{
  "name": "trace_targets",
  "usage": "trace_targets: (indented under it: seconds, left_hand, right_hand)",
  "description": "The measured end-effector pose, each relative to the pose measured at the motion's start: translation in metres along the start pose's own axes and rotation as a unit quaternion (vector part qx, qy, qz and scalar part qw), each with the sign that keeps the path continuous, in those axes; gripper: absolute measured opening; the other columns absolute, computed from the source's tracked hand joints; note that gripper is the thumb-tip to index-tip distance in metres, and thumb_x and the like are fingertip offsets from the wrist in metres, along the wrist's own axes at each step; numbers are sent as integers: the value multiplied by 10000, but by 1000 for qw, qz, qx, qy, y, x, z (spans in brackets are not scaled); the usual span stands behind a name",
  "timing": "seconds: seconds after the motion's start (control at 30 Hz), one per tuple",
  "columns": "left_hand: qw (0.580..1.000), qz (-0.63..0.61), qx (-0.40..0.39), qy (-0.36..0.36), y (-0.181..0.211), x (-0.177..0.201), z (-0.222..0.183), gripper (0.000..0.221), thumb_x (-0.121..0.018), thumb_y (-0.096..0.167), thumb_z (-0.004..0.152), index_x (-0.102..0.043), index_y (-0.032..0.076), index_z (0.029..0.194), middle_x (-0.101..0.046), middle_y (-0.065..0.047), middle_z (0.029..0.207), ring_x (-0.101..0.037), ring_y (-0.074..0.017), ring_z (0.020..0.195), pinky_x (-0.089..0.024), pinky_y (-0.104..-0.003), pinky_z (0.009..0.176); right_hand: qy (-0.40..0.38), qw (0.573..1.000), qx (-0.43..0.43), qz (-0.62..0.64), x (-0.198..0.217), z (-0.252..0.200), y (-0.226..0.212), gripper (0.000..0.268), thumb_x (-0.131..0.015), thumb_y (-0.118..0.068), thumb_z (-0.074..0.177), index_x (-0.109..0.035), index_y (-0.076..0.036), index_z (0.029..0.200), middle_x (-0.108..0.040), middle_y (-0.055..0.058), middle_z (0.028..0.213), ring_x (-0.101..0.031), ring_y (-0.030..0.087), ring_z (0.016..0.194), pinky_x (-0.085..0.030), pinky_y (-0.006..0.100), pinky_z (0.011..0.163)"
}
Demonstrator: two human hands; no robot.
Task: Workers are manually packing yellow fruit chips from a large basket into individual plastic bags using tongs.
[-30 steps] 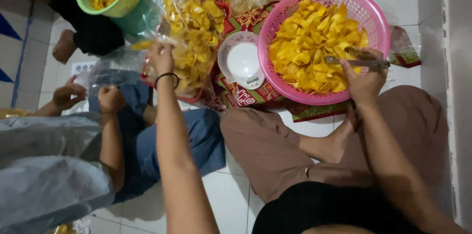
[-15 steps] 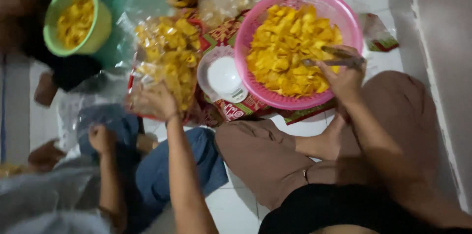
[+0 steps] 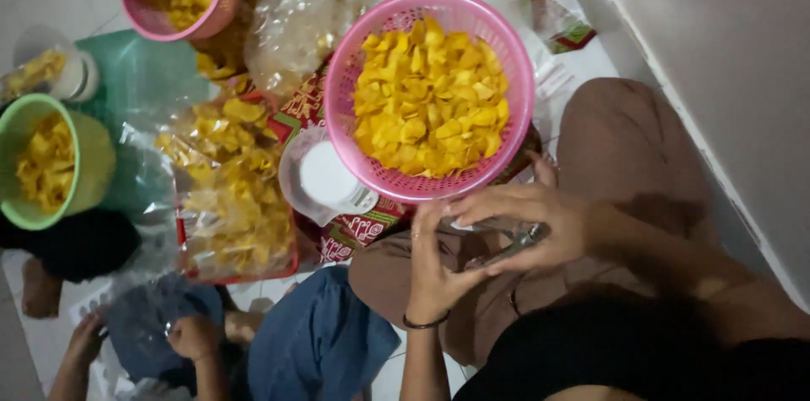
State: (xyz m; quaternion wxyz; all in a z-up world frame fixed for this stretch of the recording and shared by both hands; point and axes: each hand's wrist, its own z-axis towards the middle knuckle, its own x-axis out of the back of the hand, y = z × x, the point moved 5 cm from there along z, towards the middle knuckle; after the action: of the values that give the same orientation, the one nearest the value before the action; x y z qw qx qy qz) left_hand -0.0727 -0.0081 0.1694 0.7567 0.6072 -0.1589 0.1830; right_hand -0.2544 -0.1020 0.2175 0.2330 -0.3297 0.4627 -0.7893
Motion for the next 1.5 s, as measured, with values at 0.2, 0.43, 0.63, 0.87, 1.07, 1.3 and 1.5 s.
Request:
trace_targets:
  seconds: [0.2, 0.43, 0.63, 0.87, 1.07, 1.3, 1.5]
  left_hand:
    - [993, 105, 45, -23, 14, -4, 3, 729, -938, 356, 722, -608, 5, 1270, -677, -135, 1160, -663, -326, 1038, -517, -426, 974]
    - [984, 150, 26, -95, 28, -12, 12, 633, -935, 399, 742, -610, 13, 1125, -651, -130, 981, -639, -318, 827, -532, -413, 787]
    - [982, 95, 99, -127, 24, -13, 2, 512, -967, 384, 714, -647, 38, 915, -680, -63, 780, -619, -228, 658, -531, -351, 700]
    - [991, -14, 125, -34, 22, 10, -2, 1076, -926, 474, 672, -478, 10, 1534, -628, -177, 1502, -663, -320, 1326, -505, -429, 1137]
    - [985, -53, 139, 88, 3, 36, -24, 695, -704, 326, 920, -517, 0, 1504, -708, -198, 1349, -719, -298, 1186, -549, -426, 1077]
    - [983, -71, 151, 83, -52, 33, -66, 644, -689, 70, 860, -535, -39, 1476, -724, -210, 1327, -736, -288, 1153, -557, -399, 1074]
    - [982, -40, 156, 99, -85, 32, -89, 584, -698, 72, 858, -595, -29, 1423, -775, -214, 1256, -767, -284, 1122, -576, -396, 1061]
  right_hand:
    - [-56, 986, -155, 10, 23, -27, 29, 1020, -1033, -259, 615, -564, -179, 1517, -641, 38, 1525, -607, 218, 1374, -344, 465, 1121]
    - [-206, 948, -85, -227, -12, -70, 83, 1179, -1022, -463, 637, -411, -195, 1609, -627, 93, 1509, -541, 366, 1392, 10, 820, 1202]
    - [-229, 952, -166, -117, -47, -60, 57, 753, -873, -196, 650, -613, -59, 1344, -823, 149, 1024, -802, 336, 909, -600, 466, 801]
    - [-85, 981, -162, -62, 37, -43, 49, 579, -866, -276, 776, -691, -202, 1323, -830, -27, 1074, -742, 199, 775, -16, 633, 1248]
    - [398, 857, -327, -29, 159, -59, 249, 299, -747, -354, 1048, -714, -82, 1169, -702, 19, 915, -618, 125, 739, -505, 290, 631]
    - [185, 801, -454, -343, 166, -9, 403, 607, -660, -31, 802, -579, -46, 1403, -652, 257, 1280, -712, 477, 893, -577, 564, 798]
    - [95, 752, -426, -493, 146, 3, 441, 768, -598, -40, 906, -293, 10, 1609, -518, 240, 1417, -541, 391, 1159, -567, 494, 851]
